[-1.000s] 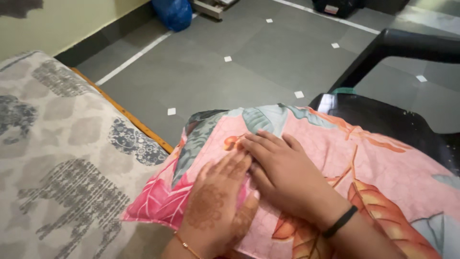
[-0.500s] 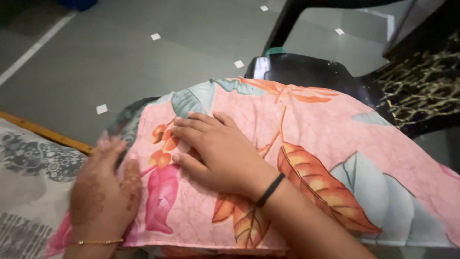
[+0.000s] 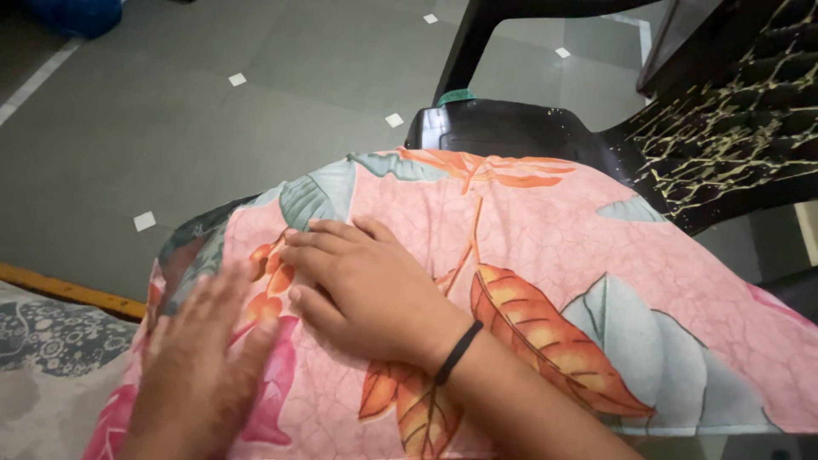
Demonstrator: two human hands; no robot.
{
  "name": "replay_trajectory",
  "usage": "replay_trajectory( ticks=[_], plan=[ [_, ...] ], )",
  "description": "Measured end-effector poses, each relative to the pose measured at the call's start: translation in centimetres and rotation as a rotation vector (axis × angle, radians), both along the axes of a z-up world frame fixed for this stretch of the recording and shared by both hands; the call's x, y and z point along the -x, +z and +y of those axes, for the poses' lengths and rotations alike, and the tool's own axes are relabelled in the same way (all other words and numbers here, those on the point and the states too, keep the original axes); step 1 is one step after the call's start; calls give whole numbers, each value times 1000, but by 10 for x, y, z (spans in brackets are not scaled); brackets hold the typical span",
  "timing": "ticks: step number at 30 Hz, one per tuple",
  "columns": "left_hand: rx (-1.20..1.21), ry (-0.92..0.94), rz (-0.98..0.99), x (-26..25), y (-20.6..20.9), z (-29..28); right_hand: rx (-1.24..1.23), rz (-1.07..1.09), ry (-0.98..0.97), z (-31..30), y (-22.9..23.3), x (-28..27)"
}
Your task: The person wipes two pillows with their hands while they are placed on a chair and then on a bed.
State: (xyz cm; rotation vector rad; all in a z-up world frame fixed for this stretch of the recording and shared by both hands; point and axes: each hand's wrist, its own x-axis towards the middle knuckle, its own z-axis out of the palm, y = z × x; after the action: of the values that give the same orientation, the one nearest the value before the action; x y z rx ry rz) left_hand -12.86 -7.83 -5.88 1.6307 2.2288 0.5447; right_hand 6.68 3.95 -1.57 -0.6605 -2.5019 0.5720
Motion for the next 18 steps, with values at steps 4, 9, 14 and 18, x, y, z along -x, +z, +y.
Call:
replay_trajectory(
  ticks=[4, 9, 14, 18],
  plan=[
    [-20, -4, -139, 48, -29, 19, 7, -4, 2, 2, 0, 0],
    [119, 272, -222, 82, -41, 34, 23, 4, 4, 2, 1, 0],
    [-267, 72, 65, 66, -7, 47, 48, 11, 5, 6, 0, -2],
    [-311, -272, 28, 10, -3, 58, 52, 3, -21, 4, -1, 1]
  ],
)
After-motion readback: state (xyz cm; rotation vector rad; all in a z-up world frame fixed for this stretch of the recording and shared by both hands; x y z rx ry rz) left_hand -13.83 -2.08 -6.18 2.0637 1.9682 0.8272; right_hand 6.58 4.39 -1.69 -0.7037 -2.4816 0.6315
